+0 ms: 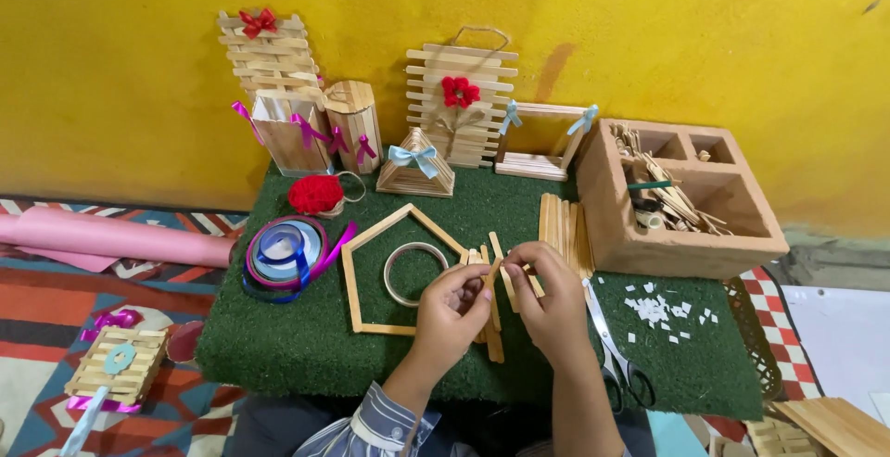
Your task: Applying double-sided tape to popsicle sticks for a craft project
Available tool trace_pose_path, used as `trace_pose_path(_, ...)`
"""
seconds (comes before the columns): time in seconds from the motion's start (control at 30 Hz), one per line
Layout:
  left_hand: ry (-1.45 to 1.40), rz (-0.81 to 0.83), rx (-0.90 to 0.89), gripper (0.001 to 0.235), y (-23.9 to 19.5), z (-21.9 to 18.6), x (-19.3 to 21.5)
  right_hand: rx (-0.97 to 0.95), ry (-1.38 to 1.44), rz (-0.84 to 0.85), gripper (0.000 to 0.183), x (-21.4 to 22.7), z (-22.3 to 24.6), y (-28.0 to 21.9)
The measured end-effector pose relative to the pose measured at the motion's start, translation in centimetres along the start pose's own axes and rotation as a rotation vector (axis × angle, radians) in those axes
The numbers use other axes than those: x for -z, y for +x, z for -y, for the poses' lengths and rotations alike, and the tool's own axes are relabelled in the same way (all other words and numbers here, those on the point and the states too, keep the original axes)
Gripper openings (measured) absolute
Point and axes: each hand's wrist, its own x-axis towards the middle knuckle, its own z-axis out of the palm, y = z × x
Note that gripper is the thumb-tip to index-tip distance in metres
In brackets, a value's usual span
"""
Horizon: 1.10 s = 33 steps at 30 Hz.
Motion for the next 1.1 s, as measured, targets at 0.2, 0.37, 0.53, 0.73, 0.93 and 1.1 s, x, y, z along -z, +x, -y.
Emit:
trace_pose_path(0.2, 0.019, -0.022, -0.032, 0.029, 0.0, 0.8, 0.2, 0.110, -0.101, -0.024, 0.015, -0.6, -0.2, 1.0)
trace_pose_path(0.37, 0.099, -0.011, -0.072, 0.029, 0.0, -0.4, -0.1, 0.164, -0.213, -0.044, 0.014, -1.0, -1.1, 0.7)
trace_pose_path(0.53, 0.157, -0.019, -0.092, 0.030, -0.1, -0.4, 0.0, 0.221, -0.317, -0.056, 0.011, -1.3, -1.1, 0.5)
trace_pose_path(0.73, 0.170, -0.005, -0.102, 0.029, -0.1, -0.4, -0.1, 0.249, -0.353, -0.075, 0.013, -1.3, -0.5, 0.4)
trace_pose_path(0.93, 0.159, -0.005, -0.086, 0.029, -0.1, -0.5, -0.1, 0.237, -0.403, -0.094, 0.014, -1.5, -0.3, 0.2)
trace_pose_path(1.1, 0.203, -0.017, -0.104, 0.029, -0.1, -1.1, -0.2, 0.252, -0.415, -0.097, 0.016, -1.6, -0.6, -0.1)
